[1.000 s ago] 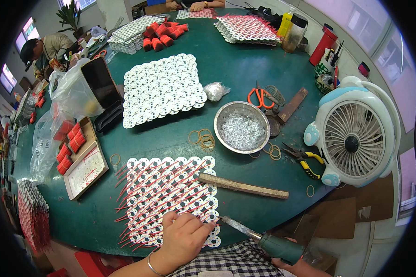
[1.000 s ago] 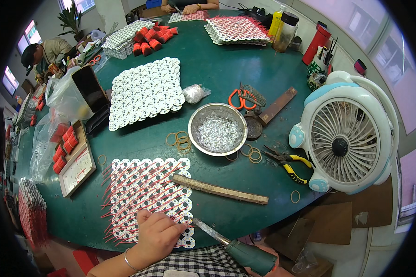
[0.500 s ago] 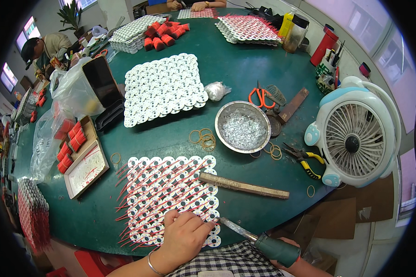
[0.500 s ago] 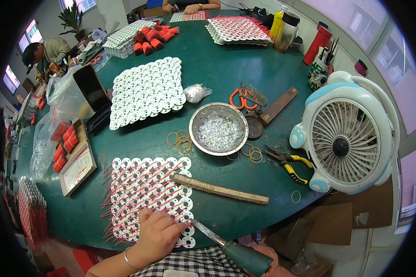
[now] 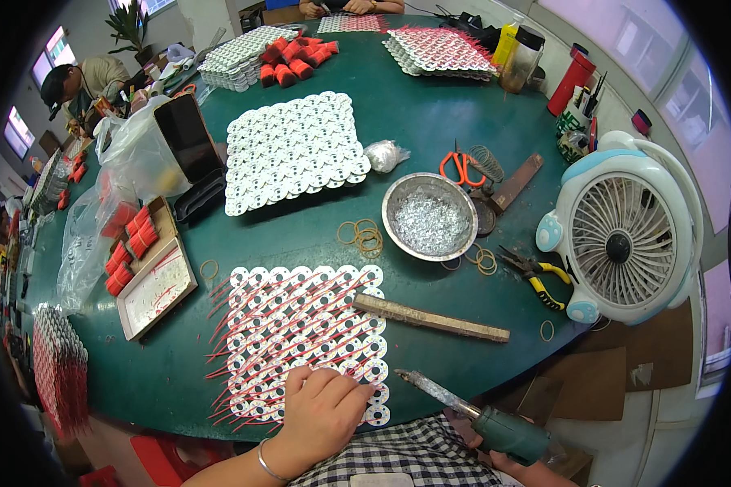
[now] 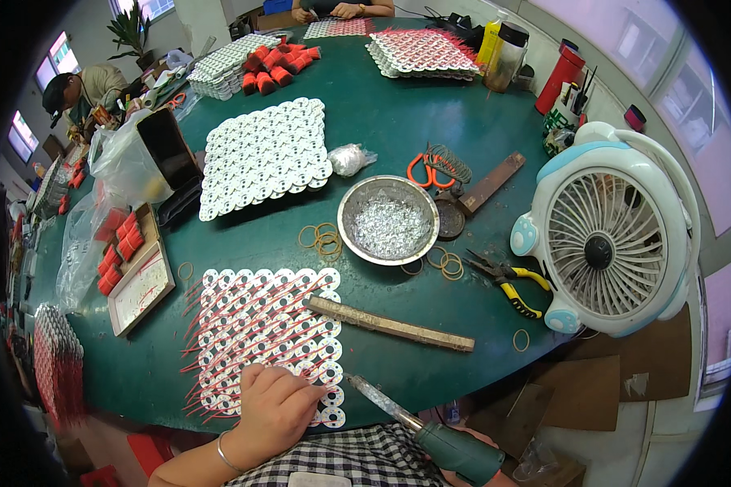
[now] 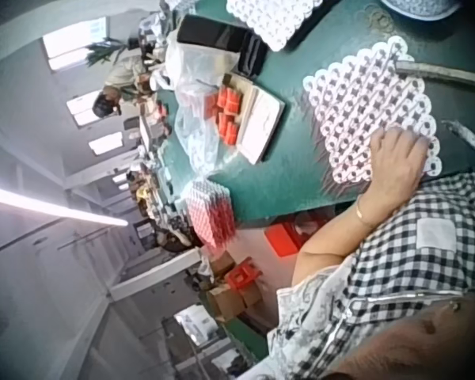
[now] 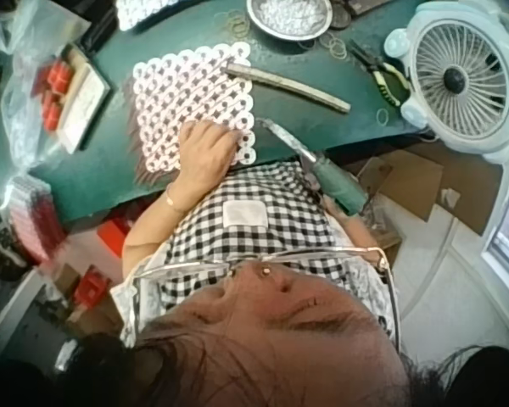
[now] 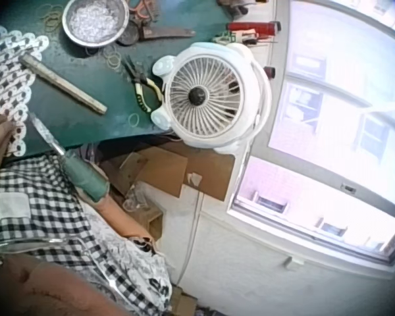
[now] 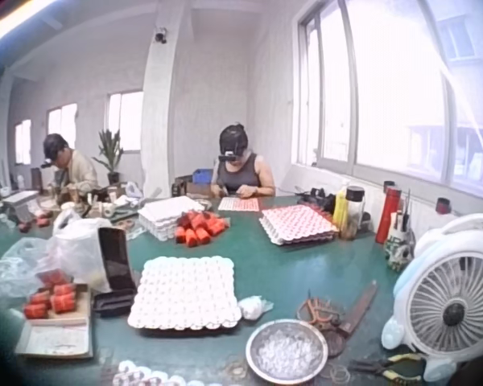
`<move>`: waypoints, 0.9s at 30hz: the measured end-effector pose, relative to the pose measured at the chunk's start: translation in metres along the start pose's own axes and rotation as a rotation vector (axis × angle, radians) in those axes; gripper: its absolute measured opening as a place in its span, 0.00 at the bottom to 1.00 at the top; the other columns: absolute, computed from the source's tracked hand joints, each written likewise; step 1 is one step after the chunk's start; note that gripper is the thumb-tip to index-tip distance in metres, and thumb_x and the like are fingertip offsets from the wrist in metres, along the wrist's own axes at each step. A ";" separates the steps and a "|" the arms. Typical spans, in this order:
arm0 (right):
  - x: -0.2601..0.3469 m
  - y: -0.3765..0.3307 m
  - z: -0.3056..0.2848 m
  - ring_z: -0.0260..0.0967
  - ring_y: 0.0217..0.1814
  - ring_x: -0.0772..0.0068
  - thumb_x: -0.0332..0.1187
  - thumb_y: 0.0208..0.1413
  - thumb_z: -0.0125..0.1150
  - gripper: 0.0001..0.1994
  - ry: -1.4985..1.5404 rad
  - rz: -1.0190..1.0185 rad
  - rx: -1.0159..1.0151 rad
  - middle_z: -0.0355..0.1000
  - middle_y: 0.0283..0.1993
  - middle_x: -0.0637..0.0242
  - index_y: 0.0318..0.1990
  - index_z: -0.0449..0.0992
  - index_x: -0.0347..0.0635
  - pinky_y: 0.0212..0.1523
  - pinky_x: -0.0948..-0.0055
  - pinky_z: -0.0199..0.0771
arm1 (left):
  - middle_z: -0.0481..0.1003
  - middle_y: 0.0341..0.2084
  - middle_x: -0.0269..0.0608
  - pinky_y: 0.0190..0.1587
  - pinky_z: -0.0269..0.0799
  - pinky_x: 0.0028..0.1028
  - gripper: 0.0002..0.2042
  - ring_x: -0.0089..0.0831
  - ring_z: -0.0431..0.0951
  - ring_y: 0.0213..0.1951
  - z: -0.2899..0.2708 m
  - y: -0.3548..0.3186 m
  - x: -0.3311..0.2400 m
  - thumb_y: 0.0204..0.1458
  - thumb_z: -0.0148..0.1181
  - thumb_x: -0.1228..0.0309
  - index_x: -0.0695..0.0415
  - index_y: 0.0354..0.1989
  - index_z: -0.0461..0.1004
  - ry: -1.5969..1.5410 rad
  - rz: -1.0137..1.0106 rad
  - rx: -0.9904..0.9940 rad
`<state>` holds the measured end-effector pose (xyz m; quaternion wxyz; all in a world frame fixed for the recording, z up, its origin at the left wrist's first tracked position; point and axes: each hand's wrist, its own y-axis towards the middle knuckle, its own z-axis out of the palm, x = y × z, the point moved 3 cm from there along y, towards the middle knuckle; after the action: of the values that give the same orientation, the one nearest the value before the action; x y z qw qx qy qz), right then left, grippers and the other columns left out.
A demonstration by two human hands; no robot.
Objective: The person solders wires onto an LED board sheet using a soldering tool, moves the sheet aside, positions a new LED board sheet, and solders wires onto it.
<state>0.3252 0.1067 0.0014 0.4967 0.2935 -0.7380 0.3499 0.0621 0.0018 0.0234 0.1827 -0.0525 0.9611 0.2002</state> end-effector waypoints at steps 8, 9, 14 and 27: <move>-0.028 -0.013 -0.003 0.74 0.42 0.66 0.40 0.48 0.64 0.20 -0.132 -0.083 0.010 0.75 0.42 0.62 0.46 0.73 0.40 0.43 0.69 0.71 | 0.68 0.21 0.24 0.38 0.55 0.31 0.08 0.24 0.68 0.29 -0.003 -0.013 -0.001 0.40 0.62 0.70 0.49 0.31 0.78 0.044 0.008 0.009; -0.031 -0.013 -0.003 0.74 0.40 0.66 0.39 0.48 0.64 0.18 -0.229 -0.141 0.006 0.75 0.41 0.63 0.45 0.74 0.40 0.42 0.69 0.71 | 0.67 0.20 0.24 0.38 0.55 0.31 0.07 0.24 0.68 0.29 -0.003 -0.014 -0.002 0.40 0.62 0.70 0.49 0.31 0.78 0.052 0.009 0.012; -0.026 -0.013 0.002 0.75 0.33 0.65 0.34 0.47 0.61 0.10 -0.618 -0.378 -0.006 0.76 0.34 0.66 0.37 0.77 0.42 0.36 0.68 0.73 | 0.66 0.20 0.25 0.37 0.55 0.31 0.06 0.24 0.68 0.29 -0.002 -0.015 -0.002 0.41 0.62 0.70 0.49 0.29 0.78 0.057 0.004 0.002; -0.027 -0.004 0.012 0.74 0.38 0.68 0.35 0.43 0.68 0.19 -0.441 -0.151 0.180 0.75 0.38 0.64 0.45 0.75 0.45 0.39 0.71 0.74 | 0.66 0.20 0.27 0.37 0.56 0.32 0.07 0.24 0.68 0.28 0.001 -0.014 -0.002 0.39 0.63 0.69 0.49 0.30 0.77 0.073 0.007 0.026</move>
<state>0.3310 0.0970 -0.0261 0.3205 0.4601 -0.7704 0.3035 0.0666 -0.0111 0.0181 0.1477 -0.0538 0.9699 0.1861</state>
